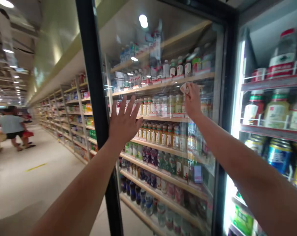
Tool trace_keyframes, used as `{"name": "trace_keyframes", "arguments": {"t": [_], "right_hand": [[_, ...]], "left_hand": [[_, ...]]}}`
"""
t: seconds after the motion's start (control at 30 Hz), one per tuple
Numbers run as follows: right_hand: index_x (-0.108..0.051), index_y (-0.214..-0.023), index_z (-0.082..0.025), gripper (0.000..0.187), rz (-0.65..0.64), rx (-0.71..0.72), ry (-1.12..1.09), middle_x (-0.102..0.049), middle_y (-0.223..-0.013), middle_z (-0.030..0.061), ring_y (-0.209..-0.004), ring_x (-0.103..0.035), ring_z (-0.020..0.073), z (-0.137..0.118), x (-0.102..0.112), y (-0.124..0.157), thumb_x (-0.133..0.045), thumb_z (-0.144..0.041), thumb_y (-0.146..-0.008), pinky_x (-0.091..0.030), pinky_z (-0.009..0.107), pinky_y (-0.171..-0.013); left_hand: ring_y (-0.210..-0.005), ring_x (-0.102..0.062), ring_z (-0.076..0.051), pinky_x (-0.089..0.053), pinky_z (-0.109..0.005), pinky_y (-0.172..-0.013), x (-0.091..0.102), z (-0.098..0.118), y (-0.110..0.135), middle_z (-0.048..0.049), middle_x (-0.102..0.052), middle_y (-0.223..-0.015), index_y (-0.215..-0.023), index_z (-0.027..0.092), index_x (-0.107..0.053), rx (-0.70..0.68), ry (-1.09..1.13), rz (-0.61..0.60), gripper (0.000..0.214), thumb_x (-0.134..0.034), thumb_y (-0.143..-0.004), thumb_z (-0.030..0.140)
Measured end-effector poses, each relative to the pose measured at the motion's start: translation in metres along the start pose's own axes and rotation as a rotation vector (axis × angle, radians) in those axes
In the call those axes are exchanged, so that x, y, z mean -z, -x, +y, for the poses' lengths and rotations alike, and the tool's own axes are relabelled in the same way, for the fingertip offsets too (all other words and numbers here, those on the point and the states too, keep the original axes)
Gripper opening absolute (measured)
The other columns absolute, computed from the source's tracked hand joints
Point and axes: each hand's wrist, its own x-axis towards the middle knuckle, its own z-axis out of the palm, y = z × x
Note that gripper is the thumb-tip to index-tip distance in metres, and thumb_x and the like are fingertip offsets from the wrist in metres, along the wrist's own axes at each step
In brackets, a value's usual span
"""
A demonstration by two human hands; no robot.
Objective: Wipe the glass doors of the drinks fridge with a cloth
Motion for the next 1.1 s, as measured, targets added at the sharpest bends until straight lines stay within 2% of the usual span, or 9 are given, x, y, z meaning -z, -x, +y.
{"name": "trace_keyframes", "arguments": {"t": [0.1,0.3,0.4,0.47,0.57,0.7,0.9,1.1], "right_hand": [[-0.043,-0.147,-0.016,0.052,-0.012,-0.025,-0.012,-0.040,-0.156,0.0123,-0.150,-0.030,0.0246,0.005,0.002,-0.018,-0.032,-0.019,-0.096,-0.025,0.056,-0.123],[-0.042,-0.147,-0.009,0.050,-0.010,-0.049,0.038,-0.040,-0.155,0.0196,-0.146,-0.035,0.0214,0.005,0.001,-0.055,-0.031,-0.022,-0.100,-0.028,0.046,-0.121],[-0.041,-0.148,-0.006,0.053,0.009,-0.063,0.069,-0.037,-0.156,0.0230,-0.148,-0.032,0.0205,0.003,0.000,-0.063,-0.024,-0.027,-0.103,-0.027,0.045,-0.121],[-0.040,-0.150,-0.006,0.054,-0.004,-0.077,0.072,-0.035,-0.158,0.0222,-0.150,-0.030,0.0202,0.001,0.001,-0.062,-0.024,-0.028,-0.103,-0.026,0.045,-0.122],[-0.040,-0.150,-0.006,0.054,-0.020,-0.059,0.079,-0.034,-0.159,0.0208,-0.152,-0.026,0.0194,-0.001,0.005,-0.050,-0.027,-0.028,-0.103,-0.025,0.044,-0.123],[-0.042,-0.149,-0.007,0.054,0.010,-0.027,0.090,-0.035,-0.158,0.0197,-0.152,-0.026,0.0183,-0.001,0.008,-0.021,-0.026,-0.026,-0.102,-0.024,0.043,-0.124],[-0.040,-0.151,-0.014,0.056,-0.007,0.051,0.006,-0.036,-0.159,0.0127,-0.153,-0.025,0.0206,0.008,0.013,0.019,-0.031,-0.029,-0.098,-0.022,0.050,-0.126],[-0.041,-0.151,-0.016,0.057,-0.029,0.041,0.010,-0.037,-0.159,0.0112,-0.152,-0.027,0.0240,0.008,0.024,0.055,-0.035,-0.029,-0.096,-0.024,0.055,-0.125]], "left_hand": [[-0.154,-0.010,-0.033,-0.012,-0.062,-0.124,0.000,0.000,0.001,-0.0103,-0.020,-0.165,-0.160,0.023,-0.022,-0.002,-0.008,-0.002,0.069,-0.050,-0.099,0.036],[-0.154,-0.008,-0.031,-0.009,-0.060,-0.125,0.001,0.000,0.003,-0.0097,-0.020,-0.165,-0.160,0.022,-0.021,-0.002,-0.023,0.001,0.068,-0.048,-0.100,0.039],[-0.154,-0.007,-0.031,-0.009,-0.059,-0.126,0.002,0.000,0.004,-0.0092,-0.020,-0.165,-0.160,0.022,-0.022,-0.011,-0.038,-0.003,0.066,-0.046,-0.101,0.039],[-0.154,-0.007,-0.031,-0.009,-0.059,-0.126,0.002,0.000,0.005,-0.0098,-0.020,-0.165,-0.159,0.020,-0.025,-0.011,-0.057,-0.009,0.064,-0.045,-0.102,0.040],[-0.154,-0.007,-0.032,-0.009,-0.060,-0.125,0.002,0.000,0.005,-0.0105,-0.019,-0.165,-0.158,0.018,-0.025,-0.014,-0.072,-0.015,0.064,-0.044,-0.102,0.041],[-0.155,-0.006,-0.031,-0.010,-0.060,-0.125,0.001,0.000,0.005,-0.0097,-0.019,-0.166,-0.159,0.020,-0.023,-0.012,-0.063,-0.015,0.064,-0.044,-0.102,0.041],[-0.155,-0.005,-0.030,-0.007,-0.058,-0.126,0.000,-0.001,0.005,-0.0091,-0.019,-0.166,-0.160,0.021,-0.021,-0.010,-0.044,-0.015,0.065,-0.044,-0.102,0.040],[-0.154,-0.007,-0.032,-0.007,-0.058,-0.126,-0.001,-0.001,0.005,-0.0104,-0.020,-0.165,-0.158,0.019,-0.026,-0.010,-0.045,-0.008,0.064,-0.045,-0.102,0.041]]}}
